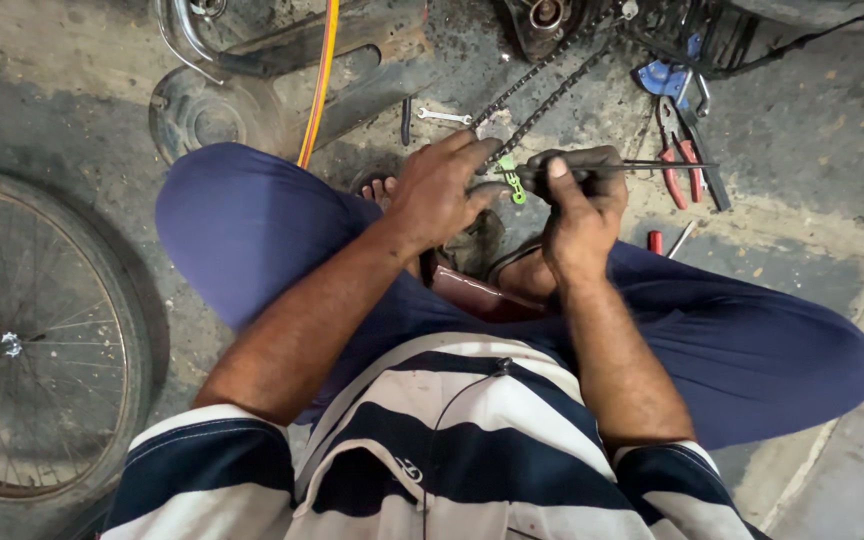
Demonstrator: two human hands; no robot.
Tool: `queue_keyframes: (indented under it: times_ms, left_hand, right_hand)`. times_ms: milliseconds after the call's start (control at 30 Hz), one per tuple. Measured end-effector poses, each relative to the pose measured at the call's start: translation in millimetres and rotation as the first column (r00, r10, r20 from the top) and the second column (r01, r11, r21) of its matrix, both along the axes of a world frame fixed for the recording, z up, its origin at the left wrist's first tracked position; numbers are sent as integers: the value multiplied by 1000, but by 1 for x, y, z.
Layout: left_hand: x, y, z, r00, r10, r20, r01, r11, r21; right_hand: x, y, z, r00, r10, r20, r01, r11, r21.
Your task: The person sits on the workshop floor and works on a bicycle chain laid across their legs and the ground, using a thin blade to work on a chain link, gripping the chain steady with one hand. They briefly wipe the chain and their hands with a rag before resuming work on the link.
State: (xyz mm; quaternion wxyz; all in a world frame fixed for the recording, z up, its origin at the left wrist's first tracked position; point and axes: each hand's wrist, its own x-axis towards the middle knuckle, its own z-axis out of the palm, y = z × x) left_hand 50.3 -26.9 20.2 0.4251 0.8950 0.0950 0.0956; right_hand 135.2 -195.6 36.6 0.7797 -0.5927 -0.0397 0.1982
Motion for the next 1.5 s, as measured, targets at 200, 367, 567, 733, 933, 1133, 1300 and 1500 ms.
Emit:
queue_keyframes:
  times_ms: [200, 367, 567, 733, 933, 1133, 1300, 1500]
  left_hand:
    - [0, 1, -3, 992, 28, 126, -45, 990, 134]
    - [-1, 3, 5, 998, 66, 0, -66, 998, -13]
    - [-2, 5, 0, 992, 119, 32, -118, 992, -47]
    - [-2, 8, -5, 994, 104, -43, -109, 987, -116]
    - [1, 9, 1, 978, 46, -204, -86, 977, -194]
    - [0, 6, -5, 988, 26, -150, -47, 990, -137]
    - [-3, 7, -10, 990, 16, -139, -46, 976, -212]
    - [-3, 7, -7, 984, 15, -178, -45, 985, -167]
  right_hand:
    - [1, -9, -2, 985, 117, 129, -107, 991, -80]
    - [14, -13, 6, 983, 68, -168, -12, 948, 319]
    - [20, -10, 10, 999, -45, 12, 44, 995, 91]
    - [23, -3, 7, 993, -90, 83, 93, 995, -33]
    - [17, -3, 7, 987, 0, 164, 3, 1000, -17]
    - [8, -8, 1, 966, 104, 236, -79, 990, -113]
    - [0, -8, -8, 919, 179, 351, -103, 969, -223]
    - [-6, -7, -14, 897, 235, 375, -111, 940, -324]
